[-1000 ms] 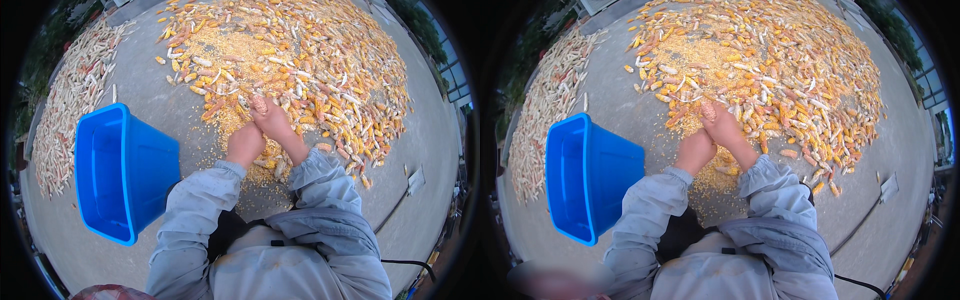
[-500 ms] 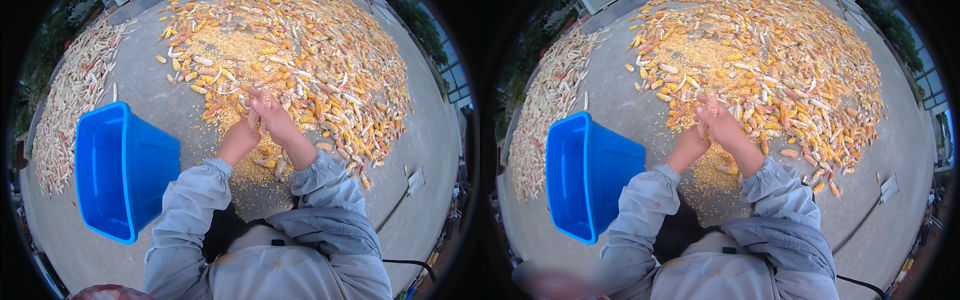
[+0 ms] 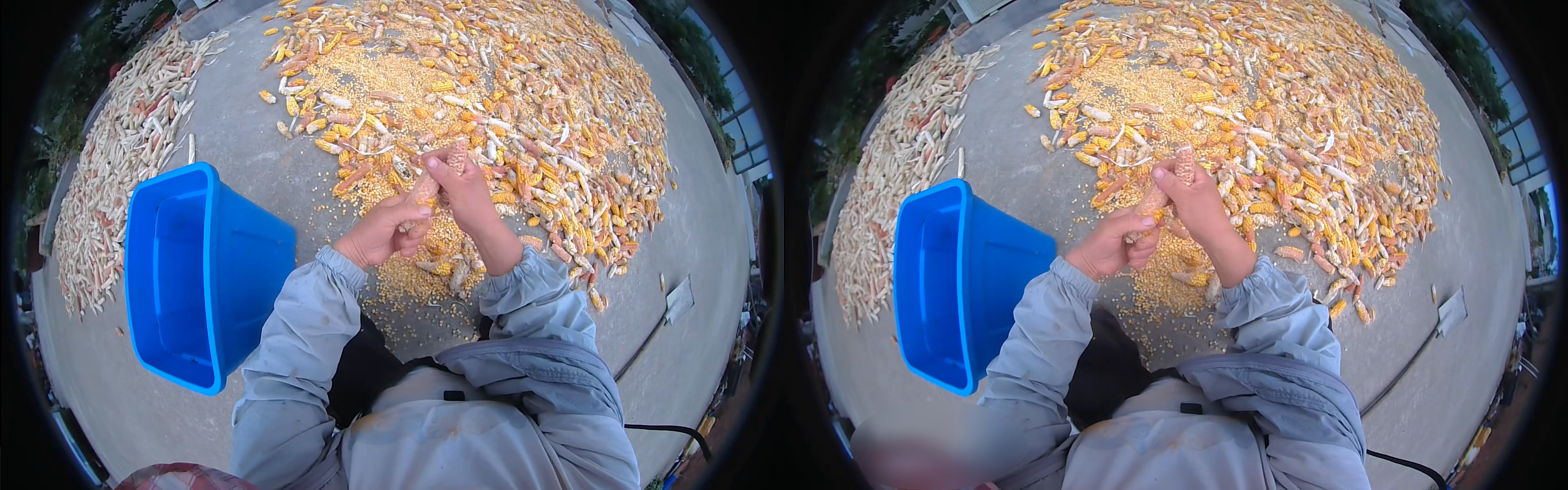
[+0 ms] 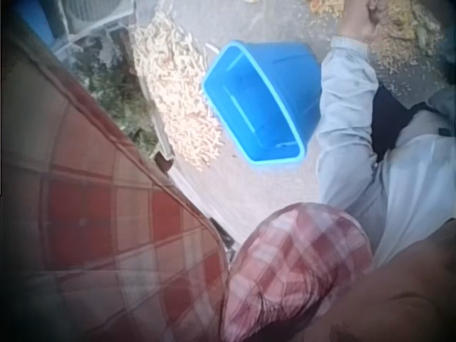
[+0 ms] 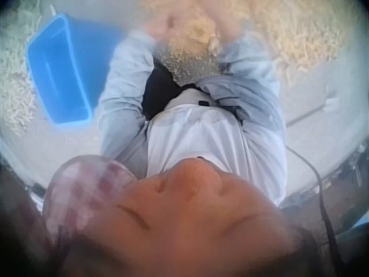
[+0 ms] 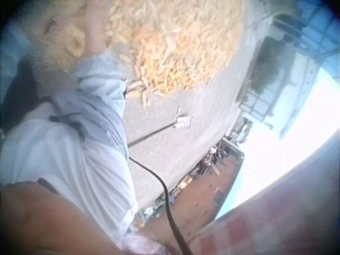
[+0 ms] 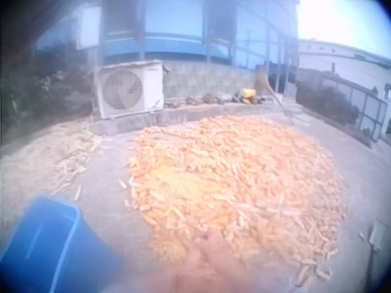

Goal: The person repeatedly picks up dried corn cobs from a large pile on the ground and removes the kernels by hand, letting the kernels fall onto the ground. The person discards the empty cobs into a nearby blue bin.

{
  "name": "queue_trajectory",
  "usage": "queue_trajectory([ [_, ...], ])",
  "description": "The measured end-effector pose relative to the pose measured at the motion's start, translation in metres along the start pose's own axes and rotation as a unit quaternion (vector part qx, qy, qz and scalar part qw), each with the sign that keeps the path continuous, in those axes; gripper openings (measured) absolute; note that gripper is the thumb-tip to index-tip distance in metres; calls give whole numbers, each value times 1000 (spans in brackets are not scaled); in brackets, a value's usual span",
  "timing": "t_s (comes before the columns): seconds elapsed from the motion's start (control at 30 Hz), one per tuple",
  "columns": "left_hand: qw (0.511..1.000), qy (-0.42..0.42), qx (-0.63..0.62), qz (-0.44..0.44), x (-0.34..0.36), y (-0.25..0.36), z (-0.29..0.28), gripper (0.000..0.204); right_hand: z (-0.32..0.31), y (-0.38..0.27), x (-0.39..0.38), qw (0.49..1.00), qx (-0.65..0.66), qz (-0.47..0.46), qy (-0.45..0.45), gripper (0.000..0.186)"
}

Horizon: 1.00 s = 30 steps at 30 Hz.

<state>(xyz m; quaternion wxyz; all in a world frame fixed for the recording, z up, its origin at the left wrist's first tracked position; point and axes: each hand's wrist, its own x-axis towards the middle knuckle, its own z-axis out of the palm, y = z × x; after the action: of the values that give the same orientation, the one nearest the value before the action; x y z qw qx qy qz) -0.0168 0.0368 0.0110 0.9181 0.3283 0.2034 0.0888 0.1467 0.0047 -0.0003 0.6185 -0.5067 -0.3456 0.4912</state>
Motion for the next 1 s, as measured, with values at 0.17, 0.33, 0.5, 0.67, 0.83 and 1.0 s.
queue_trajectory([
  [0.17,957,102,144,231,-6,7,7,62,-11,5,1,981,143,110,72,32],
  [0.33,766,201,466,395,20,-15,-16,44,17,9,-17,984,127,113,-49,38],
  [0.5,855,304,382,176,11,-12,-6,37,7,-7,-9,998,48,46,-13,47],
  [0.67,687,375,611,117,21,-24,4,37,26,-7,-16,996,80,25,-17,48],
  [0.83,724,313,603,118,23,-23,22,40,19,-2,-8,998,-40,44,7,37],
  [1.0,824,241,433,276,32,-43,11,24,20,-15,-8,970,-241,-33,2,25],
])
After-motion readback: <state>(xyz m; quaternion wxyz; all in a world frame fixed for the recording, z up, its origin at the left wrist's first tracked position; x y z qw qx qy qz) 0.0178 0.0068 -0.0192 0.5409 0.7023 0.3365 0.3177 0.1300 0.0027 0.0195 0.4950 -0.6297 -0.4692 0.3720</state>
